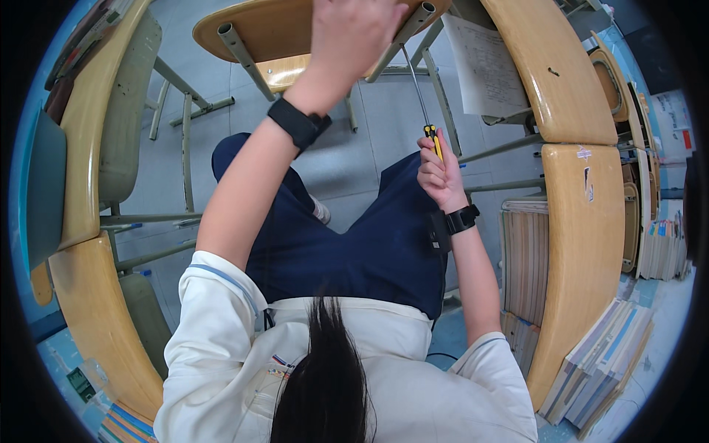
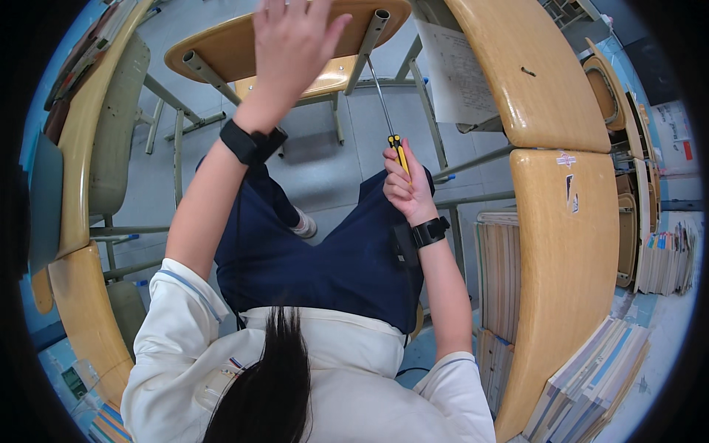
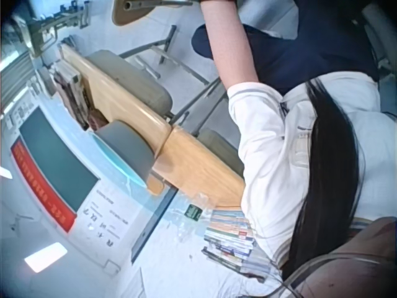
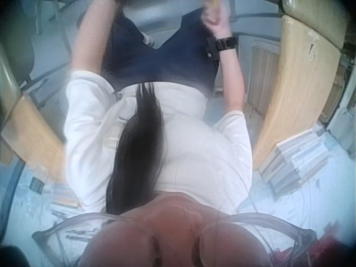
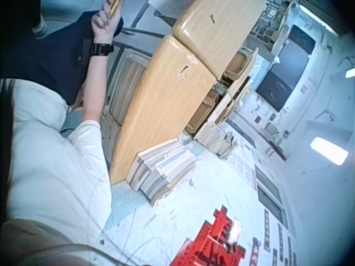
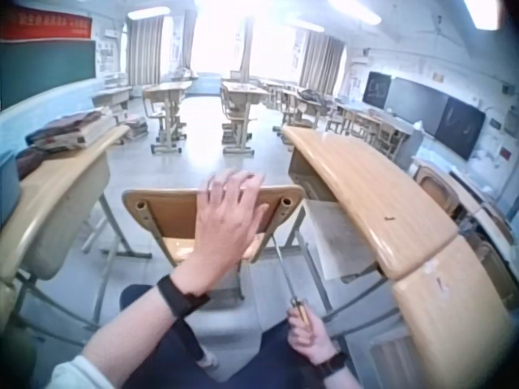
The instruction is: Using a screwdriver to repair or tighten a metal part on a wooden classroom chair.
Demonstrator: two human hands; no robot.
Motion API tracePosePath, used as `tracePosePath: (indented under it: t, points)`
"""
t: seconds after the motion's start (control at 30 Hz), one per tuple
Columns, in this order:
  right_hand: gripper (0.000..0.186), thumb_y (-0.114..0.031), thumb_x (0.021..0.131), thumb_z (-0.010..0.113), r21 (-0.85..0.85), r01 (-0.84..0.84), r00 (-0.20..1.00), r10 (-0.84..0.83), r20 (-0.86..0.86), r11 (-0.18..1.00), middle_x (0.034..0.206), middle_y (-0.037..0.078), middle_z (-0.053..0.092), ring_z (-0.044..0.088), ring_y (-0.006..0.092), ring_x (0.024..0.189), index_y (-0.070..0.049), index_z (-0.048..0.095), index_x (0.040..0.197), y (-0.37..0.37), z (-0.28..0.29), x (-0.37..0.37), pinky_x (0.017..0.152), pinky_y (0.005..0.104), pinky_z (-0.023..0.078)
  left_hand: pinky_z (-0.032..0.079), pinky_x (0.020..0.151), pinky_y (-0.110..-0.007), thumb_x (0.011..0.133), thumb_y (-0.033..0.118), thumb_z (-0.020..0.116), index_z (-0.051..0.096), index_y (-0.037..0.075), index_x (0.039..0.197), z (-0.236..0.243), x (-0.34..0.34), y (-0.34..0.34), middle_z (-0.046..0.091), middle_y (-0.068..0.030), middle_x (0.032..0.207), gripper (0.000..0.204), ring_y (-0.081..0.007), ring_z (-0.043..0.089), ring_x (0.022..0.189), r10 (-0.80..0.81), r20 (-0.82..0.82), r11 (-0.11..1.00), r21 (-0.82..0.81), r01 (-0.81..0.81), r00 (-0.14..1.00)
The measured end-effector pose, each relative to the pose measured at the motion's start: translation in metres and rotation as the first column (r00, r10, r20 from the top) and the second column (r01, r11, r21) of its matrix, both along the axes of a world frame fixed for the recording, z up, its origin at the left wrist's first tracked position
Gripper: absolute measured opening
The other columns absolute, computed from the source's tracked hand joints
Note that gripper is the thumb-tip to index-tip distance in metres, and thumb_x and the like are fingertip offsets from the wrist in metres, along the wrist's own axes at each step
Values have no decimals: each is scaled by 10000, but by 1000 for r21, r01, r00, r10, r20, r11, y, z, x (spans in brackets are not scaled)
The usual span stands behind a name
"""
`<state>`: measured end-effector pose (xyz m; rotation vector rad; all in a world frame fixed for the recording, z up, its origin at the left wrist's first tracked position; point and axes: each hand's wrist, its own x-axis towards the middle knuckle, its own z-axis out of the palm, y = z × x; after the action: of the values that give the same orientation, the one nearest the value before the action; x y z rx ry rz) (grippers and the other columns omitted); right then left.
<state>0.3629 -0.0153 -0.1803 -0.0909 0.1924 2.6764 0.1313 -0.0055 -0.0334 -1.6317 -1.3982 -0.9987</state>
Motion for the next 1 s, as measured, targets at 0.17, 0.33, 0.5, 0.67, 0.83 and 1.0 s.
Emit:
tracePosePath:
  t: [0.17,0.33,0.5,0.67,0.83,1.0]
  points:
    - [341,-367,949,371,-37,-13,999,11,-35,999,468,-23,212,171,51,302,-55,378,811,0,-2,-1,249,185,151,313,914,-439,760,284,616,573,79,806,4,-27,1,566,-71,781,214,-224,540,811,162,102,981,-128,-148,982]
    - [337,-354,955,353,-62,-6,1000,6,-12,998,455,-16,210,173,66,292,-60,369,791,-14,13,-5,251,198,147,325,862,-409,763,266,618,580,73,767,5,-35,-2,558,-61,713,197,-224,538,770,45,132,993,-112,-30,990]
    - [346,-357,954,356,-116,3,1000,0,22,993,449,-14,210,179,67,286,-55,367,787,-43,18,4,254,197,145,332,784,-367,750,253,635,578,75,757,10,-36,-24,559,-50,706,187,-223,530,746,-39,194,987,-148,69,980]
    - [361,-378,950,362,-125,69,996,-62,64,990,449,-18,212,176,60,290,-56,379,789,-63,20,-14,259,192,139,339,742,-348,750,258,636,582,77,763,10,-34,-24,566,-49,713,190,-223,530,742,-55,232,983,-157,93,971]
    - [377,-413,946,350,99,81,938,-110,328,992,456,-40,225,169,44,310,-74,408,794,-66,15,-19,274,186,127,339,730,-344,747,269,640,585,82,761,8,-39,-23,566,-47,705,196,-222,530,722,-43,182,987,-143,70,982]
    - [378,-420,943,362,455,-90,634,-301,713,886,459,-56,256,187,30,324,-84,434,785,-66,32,-18,297,183,125,336,722,-344,742,277,644,586,87,755,7,-39,-21,558,-38,692,199,-214,525,706,-54,150,990,-119,72,987]
